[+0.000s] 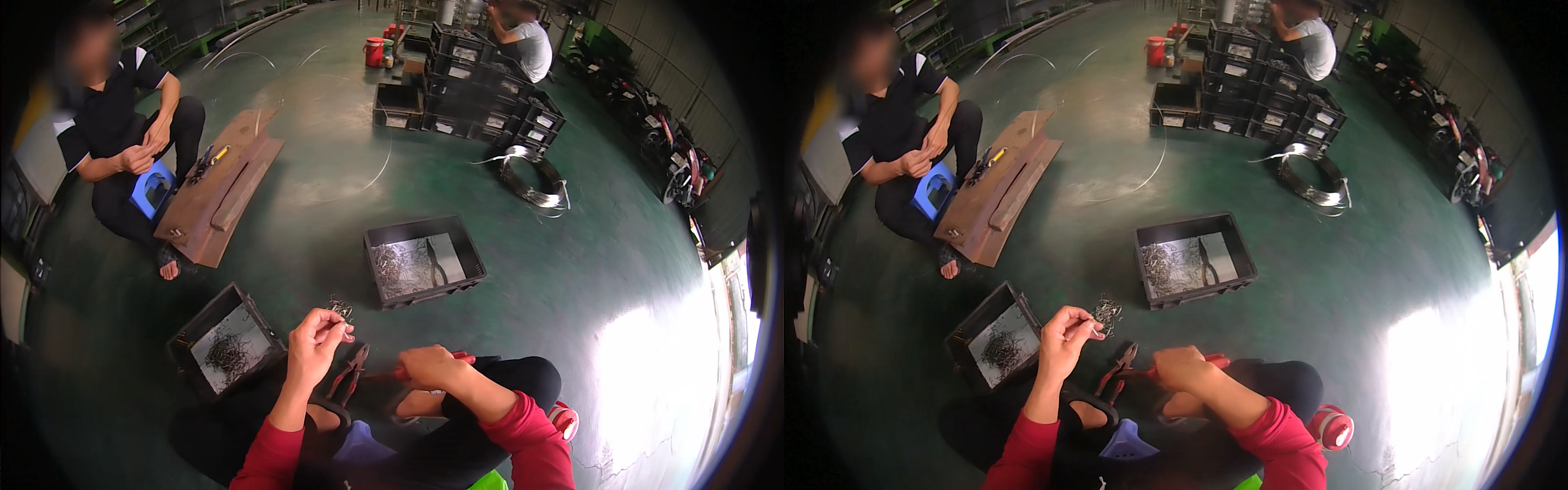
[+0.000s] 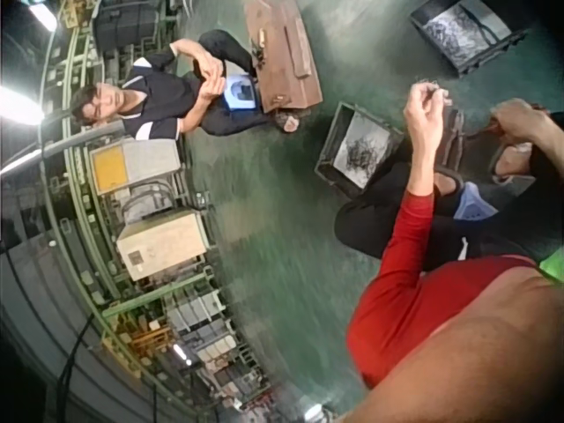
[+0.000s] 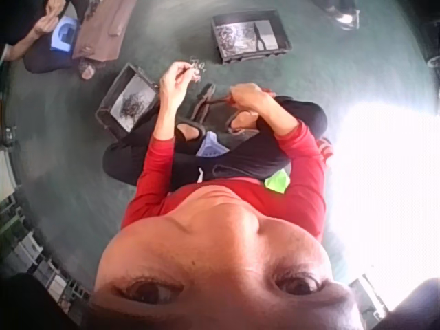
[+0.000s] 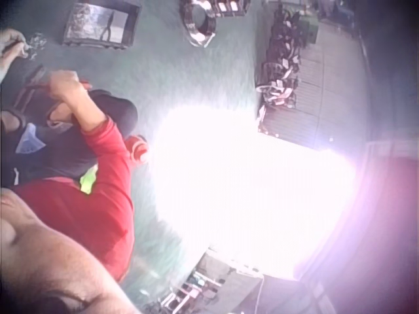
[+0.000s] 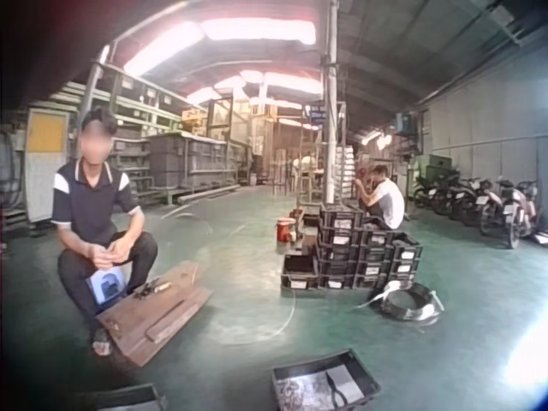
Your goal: The person sits on a low stool and uses red-handled pliers to cut small metal wire pieces from a pile on the floor. The cut pieces are placed into a black plastic crate. Another person works nearby on a wooden board.
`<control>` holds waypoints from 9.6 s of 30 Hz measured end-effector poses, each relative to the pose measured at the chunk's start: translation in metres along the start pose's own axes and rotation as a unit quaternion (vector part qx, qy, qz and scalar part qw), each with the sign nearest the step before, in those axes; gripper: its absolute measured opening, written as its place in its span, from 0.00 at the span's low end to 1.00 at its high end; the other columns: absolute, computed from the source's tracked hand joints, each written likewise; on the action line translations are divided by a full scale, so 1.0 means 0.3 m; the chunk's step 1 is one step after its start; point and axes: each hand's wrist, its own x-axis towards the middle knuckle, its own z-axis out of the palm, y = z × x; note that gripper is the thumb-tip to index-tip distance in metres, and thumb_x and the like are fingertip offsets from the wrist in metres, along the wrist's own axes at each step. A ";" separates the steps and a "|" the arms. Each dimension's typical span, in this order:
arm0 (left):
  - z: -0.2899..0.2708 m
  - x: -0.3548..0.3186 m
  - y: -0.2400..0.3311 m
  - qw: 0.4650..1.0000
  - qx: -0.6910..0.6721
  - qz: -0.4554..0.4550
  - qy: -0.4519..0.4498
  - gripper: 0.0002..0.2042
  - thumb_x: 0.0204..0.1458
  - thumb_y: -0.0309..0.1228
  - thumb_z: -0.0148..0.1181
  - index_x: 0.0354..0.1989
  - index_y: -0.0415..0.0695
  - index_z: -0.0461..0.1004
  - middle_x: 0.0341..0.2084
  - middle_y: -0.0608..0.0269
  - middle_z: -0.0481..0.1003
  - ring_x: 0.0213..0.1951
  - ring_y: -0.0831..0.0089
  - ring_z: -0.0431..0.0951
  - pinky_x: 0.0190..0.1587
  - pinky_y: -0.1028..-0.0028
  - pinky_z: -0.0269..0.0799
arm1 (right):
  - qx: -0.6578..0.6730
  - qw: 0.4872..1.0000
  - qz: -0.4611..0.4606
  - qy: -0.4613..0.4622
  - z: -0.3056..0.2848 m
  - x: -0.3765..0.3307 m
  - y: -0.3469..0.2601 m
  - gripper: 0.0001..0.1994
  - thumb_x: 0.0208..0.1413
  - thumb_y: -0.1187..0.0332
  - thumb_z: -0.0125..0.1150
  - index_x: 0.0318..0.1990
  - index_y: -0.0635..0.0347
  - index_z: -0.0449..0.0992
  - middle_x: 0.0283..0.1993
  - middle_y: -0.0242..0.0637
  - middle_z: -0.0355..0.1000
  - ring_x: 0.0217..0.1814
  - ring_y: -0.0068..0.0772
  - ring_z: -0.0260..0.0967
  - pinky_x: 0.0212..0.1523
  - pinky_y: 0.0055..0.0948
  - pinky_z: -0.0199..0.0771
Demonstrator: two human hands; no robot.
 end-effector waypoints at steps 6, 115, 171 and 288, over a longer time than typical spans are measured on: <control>-0.002 -0.009 0.029 0.999 -0.004 -0.035 0.020 0.03 0.60 0.23 0.50 0.39 0.37 0.67 0.30 0.56 0.78 0.30 0.72 0.82 0.29 0.79 0.75 | -0.034 0.999 -0.016 0.004 -0.009 -0.004 0.001 0.13 0.51 0.62 0.61 0.40 0.61 0.75 0.39 0.48 0.76 0.42 0.49 0.76 0.40 0.44 0.76; -0.016 0.053 0.148 0.973 0.113 0.202 0.005 0.06 0.52 0.25 0.59 0.34 0.39 0.69 0.19 0.54 0.75 0.19 0.65 0.74 0.25 0.70 0.68 | -0.160 0.980 0.001 -0.119 0.013 0.029 0.127 0.13 0.51 0.64 0.56 0.45 0.52 0.76 0.41 0.47 0.76 0.46 0.51 0.73 0.46 0.45 0.73; -0.095 0.038 0.039 0.993 -0.022 -0.110 -0.035 0.08 0.55 0.27 0.60 0.41 0.38 0.76 0.31 0.61 0.79 0.28 0.77 0.78 0.28 0.80 0.70 | 0.265 0.962 0.023 0.061 -0.164 0.015 -0.038 0.14 0.54 0.61 0.64 0.43 0.60 0.74 0.30 0.42 0.73 0.32 0.38 0.68 0.38 0.34 0.69; -0.221 0.632 -0.705 0.895 0.432 -0.110 0.001 0.11 0.48 0.38 0.62 0.37 0.46 0.81 0.34 0.57 0.81 0.39 0.61 0.81 0.44 0.66 0.75 | -0.153 0.987 0.016 0.057 -0.040 -0.097 0.078 0.13 0.48 0.64 0.62 0.40 0.58 0.73 0.37 0.40 0.71 0.40 0.41 0.72 0.43 0.38 0.68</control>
